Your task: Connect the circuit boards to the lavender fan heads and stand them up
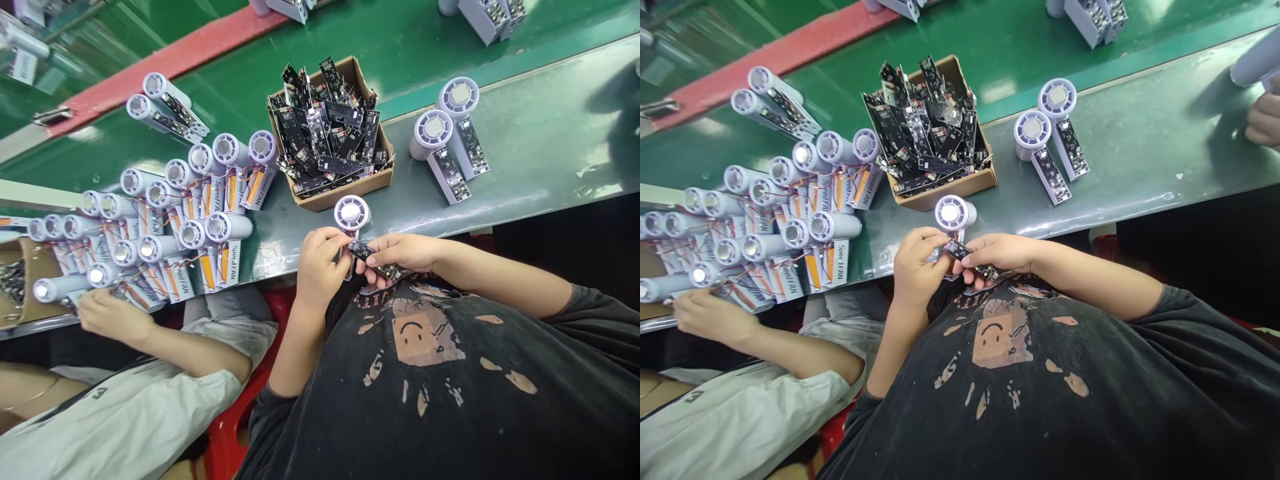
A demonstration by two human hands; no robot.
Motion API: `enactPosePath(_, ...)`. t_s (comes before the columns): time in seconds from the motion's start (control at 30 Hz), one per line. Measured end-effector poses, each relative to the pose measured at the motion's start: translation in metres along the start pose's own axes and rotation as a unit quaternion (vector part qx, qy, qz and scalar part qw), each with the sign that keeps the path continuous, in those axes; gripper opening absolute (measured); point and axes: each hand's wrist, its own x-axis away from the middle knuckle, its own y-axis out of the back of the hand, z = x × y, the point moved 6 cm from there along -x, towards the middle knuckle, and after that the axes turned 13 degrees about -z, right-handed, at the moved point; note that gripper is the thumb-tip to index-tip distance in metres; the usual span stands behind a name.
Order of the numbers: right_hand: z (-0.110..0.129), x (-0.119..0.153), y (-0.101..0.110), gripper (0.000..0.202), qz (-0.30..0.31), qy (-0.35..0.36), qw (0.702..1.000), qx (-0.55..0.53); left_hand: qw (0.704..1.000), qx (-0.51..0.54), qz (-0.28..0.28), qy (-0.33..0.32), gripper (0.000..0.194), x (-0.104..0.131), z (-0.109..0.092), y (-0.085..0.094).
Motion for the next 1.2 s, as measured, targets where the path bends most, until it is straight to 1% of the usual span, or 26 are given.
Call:
enactPosePath(0.07,0.000,-0.001,0.008,0.031,-0.031,0.004,0.999,0.007,0.998,-0.048,-0.027,-0.005,0.010,0.000,-0.001,0.004)
enactPosePath(0.13,0.003,-0.002,0.013,0.030,-0.054,0.034,0.998,0.008,0.997,-0.066,-0.042,0.004,0.011,0.001,-0.001,0.005)
enactPosePath(0.2,0.007,-0.003,0.013,0.028,-0.061,0.068,0.996,-0.010,0.996,-0.064,-0.052,0.018,0.012,0.003,0.001,0.004)
enactPosePath(0.27,0.010,-0.003,0.010,0.026,-0.070,0.087,0.993,-0.026,0.995,-0.064,-0.064,0.027,0.010,0.004,0.003,0.002)
enactPosePath(0.33,0.010,-0.002,0.008,0.022,-0.097,0.090,0.991,-0.017,0.995,-0.071,-0.067,0.023,0.007,0.004,0.001,0.000)
enactPosePath(0.43,0.013,0.000,0.009,0.014,-0.164,0.107,0.980,0.022,0.995,-0.086,-0.058,-0.004,0.008,0.003,-0.005,0.000)
enactPosePath(0.5,0.015,0.002,0.012,0.015,-0.201,0.121,0.972,0.026,0.994,-0.093,-0.060,-0.016,0.009,0.003,-0.009,0.002)
enactPosePath(0.53,0.015,0.002,0.013,0.015,-0.209,0.125,0.970,0.020,0.994,-0.092,-0.060,-0.014,0.010,0.004,-0.011,0.003)
enactPosePath(0.63,0.014,0.001,0.012,0.018,-0.204,0.124,0.971,0.008,0.995,-0.081,-0.052,-0.001,0.015,0.008,-0.012,0.004)
enactPosePath(0.7,0.013,0.000,0.011,0.019,-0.197,0.121,0.973,0.013,0.994,-0.093,-0.050,-0.006,0.016,0.011,-0.013,0.003)
enactPosePath(0.83,0.009,-0.002,0.009,0.020,-0.190,0.117,0.975,0.023,0.987,-0.146,-0.061,-0.017,0.009,0.011,-0.014,-0.001)
enactPosePath(0.93,0.007,-0.001,0.010,0.027,-0.190,0.121,0.974,0.027,0.982,-0.177,-0.063,-0.026,0.007,0.007,-0.015,-0.003)
enactPosePath(1.07,0.009,0.000,0.012,0.041,-0.189,0.121,0.975,0.013,0.980,-0.191,-0.047,-0.024,0.009,0.004,-0.015,-0.006)
enactPosePath(1.13,0.011,0.002,0.012,0.045,-0.175,0.109,0.979,0.005,0.980,-0.196,-0.042,-0.016,0.012,0.004,-0.015,-0.008)
enactPosePath(1.2,0.012,0.003,0.010,0.047,-0.140,0.080,0.987,0.002,0.978,-0.205,-0.044,-0.013,0.012,0.004,-0.015,-0.010)
